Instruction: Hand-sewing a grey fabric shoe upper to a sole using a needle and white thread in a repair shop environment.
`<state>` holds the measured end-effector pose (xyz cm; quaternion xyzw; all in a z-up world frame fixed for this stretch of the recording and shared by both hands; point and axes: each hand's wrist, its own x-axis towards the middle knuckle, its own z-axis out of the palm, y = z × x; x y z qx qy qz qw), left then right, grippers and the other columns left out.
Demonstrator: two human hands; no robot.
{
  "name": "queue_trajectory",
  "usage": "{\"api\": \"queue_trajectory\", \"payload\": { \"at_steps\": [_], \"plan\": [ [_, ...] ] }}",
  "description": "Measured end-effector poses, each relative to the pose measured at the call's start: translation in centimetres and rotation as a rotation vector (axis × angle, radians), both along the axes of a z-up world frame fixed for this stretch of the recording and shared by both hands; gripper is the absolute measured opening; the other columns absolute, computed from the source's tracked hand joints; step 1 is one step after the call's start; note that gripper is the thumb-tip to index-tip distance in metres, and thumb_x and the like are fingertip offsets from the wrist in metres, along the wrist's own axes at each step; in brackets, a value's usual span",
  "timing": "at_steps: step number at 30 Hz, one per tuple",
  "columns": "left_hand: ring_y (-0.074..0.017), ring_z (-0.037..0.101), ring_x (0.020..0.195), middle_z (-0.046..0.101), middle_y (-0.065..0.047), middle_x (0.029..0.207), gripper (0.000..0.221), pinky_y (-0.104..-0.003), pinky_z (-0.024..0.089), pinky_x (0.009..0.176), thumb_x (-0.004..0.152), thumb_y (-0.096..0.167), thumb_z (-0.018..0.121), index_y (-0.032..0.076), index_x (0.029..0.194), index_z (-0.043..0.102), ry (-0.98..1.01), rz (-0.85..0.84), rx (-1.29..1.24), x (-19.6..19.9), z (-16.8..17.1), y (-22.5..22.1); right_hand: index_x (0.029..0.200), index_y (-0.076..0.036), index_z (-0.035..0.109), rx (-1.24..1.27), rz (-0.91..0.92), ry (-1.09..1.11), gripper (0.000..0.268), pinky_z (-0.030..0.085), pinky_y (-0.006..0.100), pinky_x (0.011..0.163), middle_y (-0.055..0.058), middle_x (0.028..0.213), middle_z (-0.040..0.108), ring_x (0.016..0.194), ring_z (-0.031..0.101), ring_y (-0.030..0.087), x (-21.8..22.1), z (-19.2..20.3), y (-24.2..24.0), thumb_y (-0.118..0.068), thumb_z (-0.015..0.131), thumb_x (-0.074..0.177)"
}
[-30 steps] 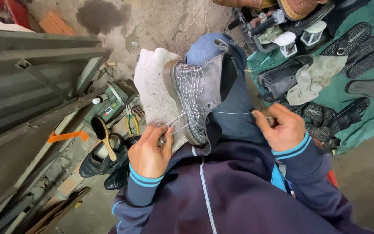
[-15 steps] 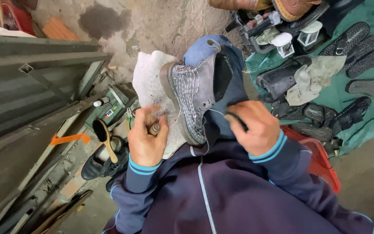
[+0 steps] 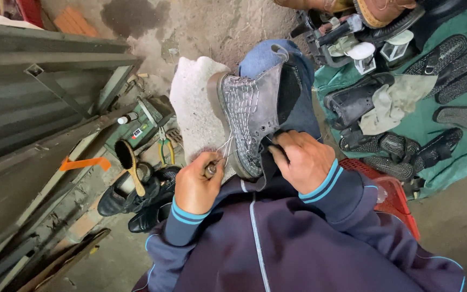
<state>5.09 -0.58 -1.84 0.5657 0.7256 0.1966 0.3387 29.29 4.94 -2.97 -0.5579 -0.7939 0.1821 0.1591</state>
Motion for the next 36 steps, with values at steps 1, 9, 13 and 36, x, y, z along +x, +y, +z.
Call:
{"api": "queue_trajectory", "payload": {
  "at_steps": [1, 9, 13, 36],
  "plan": [
    [-0.0383, 0.070, 0.065, 0.067, -0.011, 0.062, 0.007, -0.046, 0.054, 0.055, 0.088, 0.020, 0.077, 0.015, 0.093, 0.074, -0.069, 0.026, -0.048, -0.3, -0.1, -0.2, 0.093, -0.019, 0.071, -0.021, -0.014, -0.027, 0.017, 0.058, 0.033, 0.062, -0.003, 0.071, 0.062, 0.073, 0.068, 0.019, 0.1, -0.3, -0.2, -0.035, 0.074, 0.092],
    [-0.0111, 0.042, 0.047, 0.048, -0.001, 0.045, 0.017, -0.028, 0.039, 0.043, 0.088, 0.010, 0.076, 0.013, 0.072, 0.070, -0.339, 0.052, -0.066, -5.7, 0.5, -1.5, 0.094, -0.020, 0.065, 0.016, -0.027, -0.126, 0.021, 0.058, 0.033, 0.060, -0.003, 0.070, 0.062, 0.070, 0.067, 0.019, -0.2, -0.2, -0.2, -0.038, 0.076, 0.090],
    [-0.0121, 0.036, 0.040, 0.045, -0.005, 0.040, 0.035, -0.026, 0.033, 0.040, 0.095, 0.011, 0.071, 0.008, 0.062, 0.061, -0.253, 0.117, -0.066, -7.4, 0.9, -2.3, 0.081, -0.018, 0.064, -0.003, -0.006, -0.181, 0.021, 0.055, 0.034, 0.054, -0.002, 0.064, 0.059, 0.064, 0.065, 0.022, -0.7, 1.3, 0.4, -0.035, 0.073, 0.091],
    [-0.0148, 0.035, 0.038, 0.037, -0.007, 0.037, 0.046, -0.027, 0.031, 0.041, 0.095, 0.011, 0.073, 0.006, 0.056, 0.050, -0.242, 0.159, 0.017, -7.1, -0.1, -2.1, 0.071, -0.023, 0.056, 0.092, -0.065, -0.226, 0.027, 0.048, 0.029, 0.050, -0.006, 0.058, 0.047, 0.056, 0.057, 0.018, 0.0, -1.1, -1.7, -0.033, 0.069, 0.092]
  ]
}}
